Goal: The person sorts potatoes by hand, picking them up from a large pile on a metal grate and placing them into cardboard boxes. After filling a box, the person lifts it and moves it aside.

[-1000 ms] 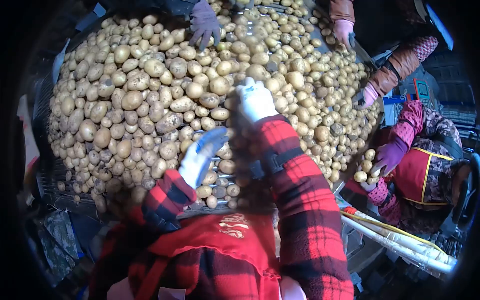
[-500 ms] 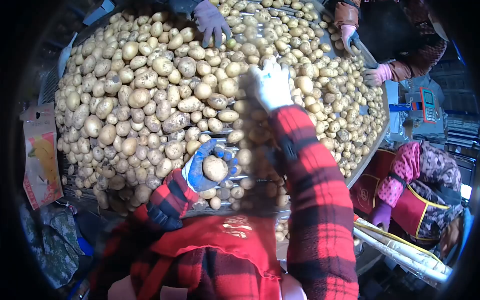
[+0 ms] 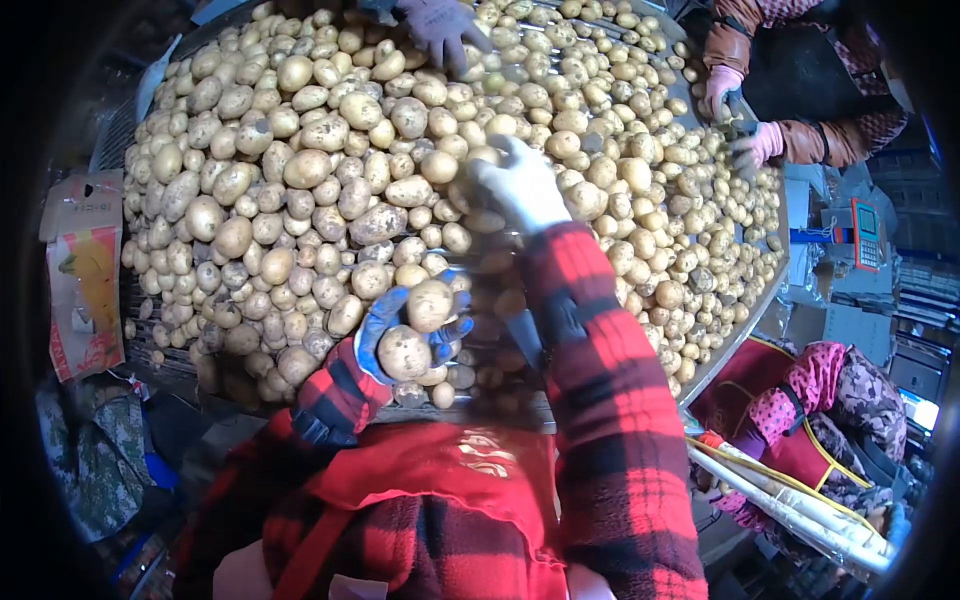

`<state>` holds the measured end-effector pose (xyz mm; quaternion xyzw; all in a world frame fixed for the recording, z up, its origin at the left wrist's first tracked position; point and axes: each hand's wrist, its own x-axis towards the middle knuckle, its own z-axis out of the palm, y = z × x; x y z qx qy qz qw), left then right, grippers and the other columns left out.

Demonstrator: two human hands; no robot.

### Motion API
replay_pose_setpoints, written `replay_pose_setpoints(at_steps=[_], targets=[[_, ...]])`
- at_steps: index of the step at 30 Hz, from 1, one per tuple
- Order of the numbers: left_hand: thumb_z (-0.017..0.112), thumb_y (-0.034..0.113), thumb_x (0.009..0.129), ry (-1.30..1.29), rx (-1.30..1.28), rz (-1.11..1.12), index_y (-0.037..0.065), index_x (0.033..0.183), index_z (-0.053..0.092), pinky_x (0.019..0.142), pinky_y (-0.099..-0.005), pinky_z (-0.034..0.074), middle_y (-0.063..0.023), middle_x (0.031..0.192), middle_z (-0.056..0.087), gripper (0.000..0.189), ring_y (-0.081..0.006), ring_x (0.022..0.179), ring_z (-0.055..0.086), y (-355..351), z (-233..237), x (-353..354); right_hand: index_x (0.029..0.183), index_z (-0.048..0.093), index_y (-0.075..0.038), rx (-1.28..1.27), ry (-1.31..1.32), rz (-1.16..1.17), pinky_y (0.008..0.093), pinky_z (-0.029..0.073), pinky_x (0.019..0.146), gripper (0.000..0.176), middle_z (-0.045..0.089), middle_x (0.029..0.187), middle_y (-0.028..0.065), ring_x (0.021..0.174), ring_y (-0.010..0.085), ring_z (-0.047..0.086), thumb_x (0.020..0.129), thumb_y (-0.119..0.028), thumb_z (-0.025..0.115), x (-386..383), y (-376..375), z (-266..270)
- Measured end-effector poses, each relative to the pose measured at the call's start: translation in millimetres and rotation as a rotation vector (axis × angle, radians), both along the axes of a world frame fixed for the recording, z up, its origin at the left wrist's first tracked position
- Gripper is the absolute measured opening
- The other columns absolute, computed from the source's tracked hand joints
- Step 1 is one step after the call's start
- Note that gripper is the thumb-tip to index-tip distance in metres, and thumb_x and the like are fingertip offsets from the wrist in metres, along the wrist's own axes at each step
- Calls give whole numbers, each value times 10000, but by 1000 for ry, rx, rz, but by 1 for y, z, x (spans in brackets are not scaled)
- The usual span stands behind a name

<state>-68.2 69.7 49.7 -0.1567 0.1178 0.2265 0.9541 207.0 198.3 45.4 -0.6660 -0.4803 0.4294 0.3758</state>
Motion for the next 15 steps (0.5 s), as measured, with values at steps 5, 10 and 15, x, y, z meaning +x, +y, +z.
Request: replay_pose_setpoints(at_steps=[5, 10, 15], targets=[[626, 540, 1013, -96, 47, 178, 206, 1614, 412, 1079, -662, 505, -187, 1715, 261, 721, -535, 1528, 288, 1, 23, -12, 1460, 593, -22, -115, 253, 331, 352, 553, 979, 577, 700, 1297, 135, 1150, 210, 667, 948, -245, 736, -22, -86, 100], [605, 577, 1013, -33, -39, 263, 276, 1605, 437, 1029, -665, 536, -222, 1705, 266, 686, -551, 1449, 408, -12, 37, -35, 1468, 579, -44, 93, -159, 313, 423, 525, 1040, 581, 625, 1426, 183, 1258, 325, 644, 920, -184, 711, -67, -61, 79], [577, 632, 998, -40, -90, 254, 258, 1587, 454, 1019, -660, 541, -168, 1712, 278, 709, -536, 1428, 419, -25, 24, -71, 1331, 662, -108, 258, -800, 408, 518, 522, 997, 427, 693, 1238, 202, 1152, 402, 668, 913, -198, 667, -112, 2, 2]])
